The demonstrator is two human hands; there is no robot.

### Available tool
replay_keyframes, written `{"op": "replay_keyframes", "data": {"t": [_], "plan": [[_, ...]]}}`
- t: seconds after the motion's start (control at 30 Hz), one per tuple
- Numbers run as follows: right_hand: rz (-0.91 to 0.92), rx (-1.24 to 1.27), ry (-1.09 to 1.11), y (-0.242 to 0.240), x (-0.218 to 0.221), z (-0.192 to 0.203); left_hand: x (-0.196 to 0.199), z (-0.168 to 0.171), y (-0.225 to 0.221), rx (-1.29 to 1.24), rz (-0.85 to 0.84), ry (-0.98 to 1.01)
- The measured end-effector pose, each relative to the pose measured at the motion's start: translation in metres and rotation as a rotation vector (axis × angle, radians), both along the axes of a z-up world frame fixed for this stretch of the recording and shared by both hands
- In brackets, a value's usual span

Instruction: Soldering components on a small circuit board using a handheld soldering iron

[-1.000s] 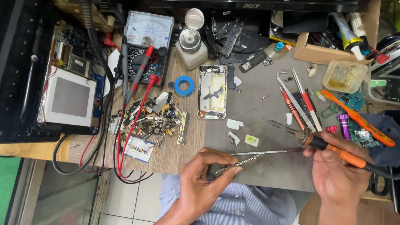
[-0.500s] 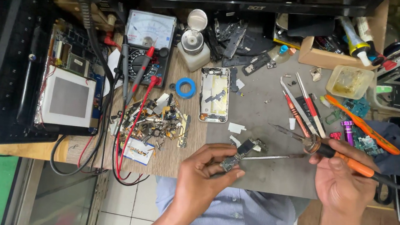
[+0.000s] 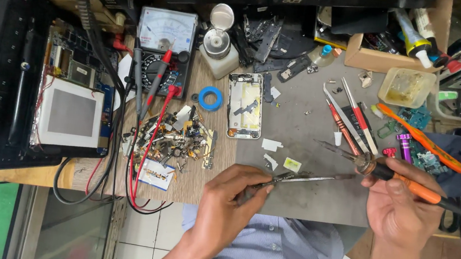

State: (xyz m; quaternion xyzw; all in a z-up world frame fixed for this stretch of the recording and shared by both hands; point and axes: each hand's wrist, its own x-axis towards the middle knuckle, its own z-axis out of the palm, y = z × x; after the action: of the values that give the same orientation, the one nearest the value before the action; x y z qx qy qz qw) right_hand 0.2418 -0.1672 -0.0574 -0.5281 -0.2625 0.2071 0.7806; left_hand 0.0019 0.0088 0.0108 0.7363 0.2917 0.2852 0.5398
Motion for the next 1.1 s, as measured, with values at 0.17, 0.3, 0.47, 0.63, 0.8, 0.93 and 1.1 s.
{"op": "replay_keyframes", "data": {"t": [0.17,0.3,0.47,0.63,0.8,0.93,1.1], "plan": [[-0.024,-0.034,-0.005,0.002,-0.003,0.004,-0.004,-0.016,0.015,0.290,-0.045,-0.012],[-0.070,-0.105,0.004,0.000,-0.005,0.006,-0.006,-0.022,0.020,0.371,-0.069,-0.028],[-0.087,-0.122,0.013,-0.002,-0.007,0.004,-0.007,-0.021,0.021,0.357,-0.066,-0.021],[-0.070,-0.115,-0.003,-0.003,-0.004,0.003,-0.007,-0.023,0.021,0.357,-0.049,-0.029],[-0.084,-0.184,-0.038,-0.005,-0.005,0.003,-0.005,-0.025,0.022,0.363,-0.059,-0.025],[-0.057,-0.214,-0.066,-0.007,-0.007,0.003,-0.004,-0.023,0.022,0.364,-0.051,-0.006],[-0.067,-0.249,-0.100,-0.004,-0.010,0.006,-0.003,-0.021,0.021,0.380,-0.039,0.061]]}}
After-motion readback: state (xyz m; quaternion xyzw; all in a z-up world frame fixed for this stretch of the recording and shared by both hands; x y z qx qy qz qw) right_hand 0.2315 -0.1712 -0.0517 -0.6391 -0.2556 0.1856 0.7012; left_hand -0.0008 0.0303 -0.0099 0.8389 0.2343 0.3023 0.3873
